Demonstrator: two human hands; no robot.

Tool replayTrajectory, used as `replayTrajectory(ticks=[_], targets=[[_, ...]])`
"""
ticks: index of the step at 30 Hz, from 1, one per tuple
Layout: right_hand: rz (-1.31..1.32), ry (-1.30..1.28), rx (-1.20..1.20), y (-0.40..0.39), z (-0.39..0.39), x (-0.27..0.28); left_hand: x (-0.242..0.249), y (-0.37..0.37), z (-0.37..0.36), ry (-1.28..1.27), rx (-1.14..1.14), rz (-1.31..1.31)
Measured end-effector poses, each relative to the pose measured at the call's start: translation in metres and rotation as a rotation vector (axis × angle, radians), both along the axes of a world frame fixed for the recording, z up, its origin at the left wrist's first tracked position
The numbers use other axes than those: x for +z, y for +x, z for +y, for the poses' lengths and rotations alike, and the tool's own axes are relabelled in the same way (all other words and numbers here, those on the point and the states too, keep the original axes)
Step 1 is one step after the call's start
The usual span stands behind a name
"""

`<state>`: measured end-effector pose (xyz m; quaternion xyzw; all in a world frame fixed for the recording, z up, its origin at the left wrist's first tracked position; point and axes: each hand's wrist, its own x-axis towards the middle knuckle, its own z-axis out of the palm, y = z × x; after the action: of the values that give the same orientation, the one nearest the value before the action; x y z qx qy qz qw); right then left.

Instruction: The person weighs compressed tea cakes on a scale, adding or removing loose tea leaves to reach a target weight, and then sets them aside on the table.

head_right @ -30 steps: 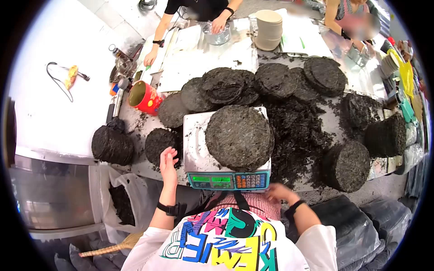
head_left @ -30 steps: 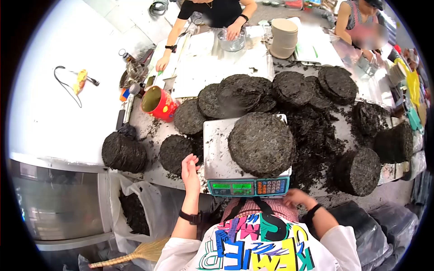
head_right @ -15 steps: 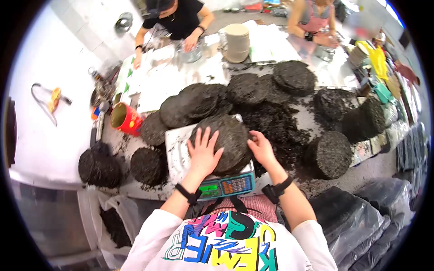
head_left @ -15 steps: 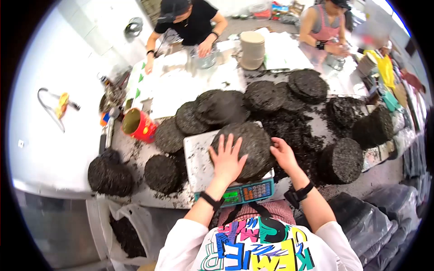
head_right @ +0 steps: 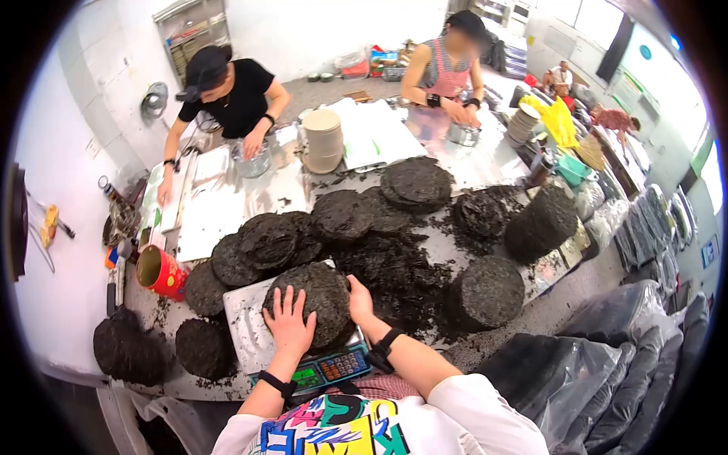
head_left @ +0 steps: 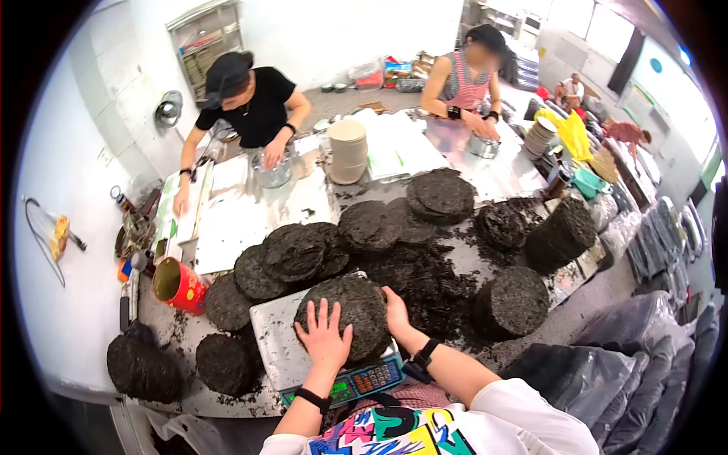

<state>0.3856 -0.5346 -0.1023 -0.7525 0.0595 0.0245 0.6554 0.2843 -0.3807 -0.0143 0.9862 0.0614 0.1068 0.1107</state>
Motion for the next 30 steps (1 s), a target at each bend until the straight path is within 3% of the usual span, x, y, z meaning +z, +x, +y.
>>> replayTrajectory(ticks=[1,2,3,5,7,9,10,11,13,15,16,17,18,21,23,26,30], targets=[[-0.025,-0.005,-0.113,0.000,-0.001,0.009,0.000,0.001,-0.002,-0.003,0.019,0.001],[0.215,0.347,-0.450,0.009,-0.007,-0.032,0.000,0.000,-0.005,0.002,0.033,0.007],[0.329,0.346,-0.616,0.017,-0.021,-0.087,-0.003,0.000,-0.005,-0.002,0.046,0.035],[0.292,0.263,-0.336,0.004,-0.066,-0.066,0.006,-0.002,-0.002,-0.071,0.013,0.042],[0.374,-0.200,-0.014,-0.002,-0.104,-0.061,0.019,-0.008,0.015,-0.298,-0.031,-0.124],[0.428,-0.149,-0.009,-0.019,-0.120,-0.013,0.022,-0.016,0.037,-0.437,0.093,-0.263],[0.600,0.096,0.068,-0.029,-0.116,0.046,0.014,-0.017,0.049,-0.619,0.249,-0.226],[0.708,0.255,0.121,-0.038,-0.114,0.061,0.003,-0.016,0.059,-0.800,0.408,-0.184],[0.693,0.308,0.299,-0.062,-0.098,0.055,-0.008,-0.007,0.057,-0.567,0.286,-0.101],[0.739,0.497,0.375,-0.065,-0.072,0.091,0.001,0.015,0.023,-0.575,0.079,-0.021],[0.556,0.734,0.282,-0.060,-0.063,0.067,0.006,0.024,-0.003,-0.488,0.091,0.023],[0.514,0.696,0.212,-0.045,-0.068,0.053,0.010,0.035,-0.022,-0.399,0.101,0.059],[0.468,0.660,0.136,-0.030,-0.076,0.045,0.008,0.046,-0.026,-0.524,0.024,0.099],[0.555,0.773,-0.134,0.023,-0.116,0.052,0.009,0.075,-0.024,-1.492,-0.019,-0.193],[0.395,1.100,-0.331,0.075,-0.144,0.046,0.026,0.075,0.006,-1.221,-0.007,-0.287],[0.129,1.395,-0.674,0.179,-0.187,0.050,0.018,0.053,0.062,-1.090,0.167,-0.289],[0.195,1.148,-1.037,0.302,-0.264,-0.025,-0.018,-0.027,0.142,-1.119,0.540,-0.280]])
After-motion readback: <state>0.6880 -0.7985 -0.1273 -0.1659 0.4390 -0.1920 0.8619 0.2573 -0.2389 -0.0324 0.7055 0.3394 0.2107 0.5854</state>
